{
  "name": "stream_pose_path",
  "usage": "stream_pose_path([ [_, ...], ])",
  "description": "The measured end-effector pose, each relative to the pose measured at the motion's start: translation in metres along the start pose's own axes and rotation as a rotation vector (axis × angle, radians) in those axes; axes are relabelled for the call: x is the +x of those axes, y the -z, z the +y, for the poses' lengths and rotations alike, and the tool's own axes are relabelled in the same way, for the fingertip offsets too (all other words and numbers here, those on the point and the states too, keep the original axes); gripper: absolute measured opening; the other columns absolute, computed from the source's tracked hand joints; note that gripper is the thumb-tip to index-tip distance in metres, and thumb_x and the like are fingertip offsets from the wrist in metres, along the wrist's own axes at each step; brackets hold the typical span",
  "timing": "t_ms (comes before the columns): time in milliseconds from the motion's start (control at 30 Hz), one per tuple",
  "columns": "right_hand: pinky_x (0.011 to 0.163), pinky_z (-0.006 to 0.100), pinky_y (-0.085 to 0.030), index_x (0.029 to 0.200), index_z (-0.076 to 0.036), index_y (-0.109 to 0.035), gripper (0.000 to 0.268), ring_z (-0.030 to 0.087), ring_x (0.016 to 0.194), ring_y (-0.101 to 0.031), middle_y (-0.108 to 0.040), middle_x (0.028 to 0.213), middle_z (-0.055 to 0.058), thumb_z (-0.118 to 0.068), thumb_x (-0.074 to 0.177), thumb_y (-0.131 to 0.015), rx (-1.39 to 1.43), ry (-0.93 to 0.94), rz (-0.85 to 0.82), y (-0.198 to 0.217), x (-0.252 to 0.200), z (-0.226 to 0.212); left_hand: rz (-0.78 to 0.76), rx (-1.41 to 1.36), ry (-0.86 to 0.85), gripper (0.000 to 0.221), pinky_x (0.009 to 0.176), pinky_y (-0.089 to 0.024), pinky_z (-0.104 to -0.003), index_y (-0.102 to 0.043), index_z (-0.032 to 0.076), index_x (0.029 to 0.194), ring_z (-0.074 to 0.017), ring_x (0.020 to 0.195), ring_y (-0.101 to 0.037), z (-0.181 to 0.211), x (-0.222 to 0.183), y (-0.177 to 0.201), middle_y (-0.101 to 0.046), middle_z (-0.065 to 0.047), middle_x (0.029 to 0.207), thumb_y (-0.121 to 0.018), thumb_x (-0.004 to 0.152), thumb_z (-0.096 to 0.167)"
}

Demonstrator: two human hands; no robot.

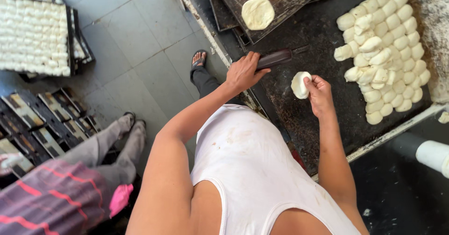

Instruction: The person uses a rolling pin to flatten portions of dough on a counter, places the flattened dough onto metal trays, moves stacks of trays, and kneads a large mass of dough in a metal bowl.

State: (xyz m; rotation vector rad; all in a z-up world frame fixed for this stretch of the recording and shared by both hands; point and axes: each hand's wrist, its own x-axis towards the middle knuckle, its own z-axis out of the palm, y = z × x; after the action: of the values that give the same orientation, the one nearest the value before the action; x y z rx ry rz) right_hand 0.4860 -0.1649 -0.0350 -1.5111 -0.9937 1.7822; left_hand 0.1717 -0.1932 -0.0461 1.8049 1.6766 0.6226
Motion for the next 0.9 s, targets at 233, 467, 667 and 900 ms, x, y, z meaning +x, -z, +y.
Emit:
stream_pose_path([
  [233,0.081,0.027,-0.056,0.113,-0.001,-0.066,0.026,0.008,0.089,-0.067,-0.07,0.101,0.004,-0.022,0.1,-0.074,-0.061,0.1,-0.201,-0.078,-0.003,-0.117,0.06,0.249,-0.297,0.058,0.067,-0.058,-0.045,-0.055,0.005,0.124,-0.0314,0.095,-0.065,-0.002,0.044,-0.035,-0.06,-0.014,0.115,-0.07,0.085,0.045],
  [467,0.101,0.04,-0.057,0.106,-0.006,-0.065,0.038,0.016,0.093,-0.065,-0.061,0.098,0.002,-0.036,0.12,-0.047,-0.455,0.624,-0.184,-0.196,0.117,-0.142,-0.214,0.212,-0.251,0.058,0.062,-0.059,-0.048,-0.052,0.002,0.127,-0.0365,0.094,-0.066,-0.017,0.06,-0.053,-0.061,-0.02,0.115,-0.066,0.092,0.046],
  [667,0.114,0.057,-0.035,0.095,-0.012,-0.073,0.025,0.018,0.104,-0.071,-0.077,0.103,0.003,-0.022,0.107,-0.054,-0.977,1.077,0.161,-0.267,0.17,-0.109,-0.468,0.178,-0.225,0.025,0.076,-0.059,-0.046,-0.063,0.009,0.119,-0.0304,0.094,-0.074,-0.043,0.064,-0.077,-0.072,-0.012,0.11,-0.055,0.105,0.028],
  [900,0.114,0.065,-0.025,0.109,-0.011,-0.073,0.025,0.023,0.12,-0.069,-0.075,0.12,0.008,-0.032,0.104,-0.061,-1.032,1.087,0.033,-0.275,0.166,-0.123,-0.207,0.318,-0.541,0.036,0.09,-0.061,-0.048,-0.06,0.01,0.125,-0.0299,0.104,-0.074,-0.047,0.07,-0.074,-0.069,-0.012,0.124,-0.058,0.093,0.027],
])
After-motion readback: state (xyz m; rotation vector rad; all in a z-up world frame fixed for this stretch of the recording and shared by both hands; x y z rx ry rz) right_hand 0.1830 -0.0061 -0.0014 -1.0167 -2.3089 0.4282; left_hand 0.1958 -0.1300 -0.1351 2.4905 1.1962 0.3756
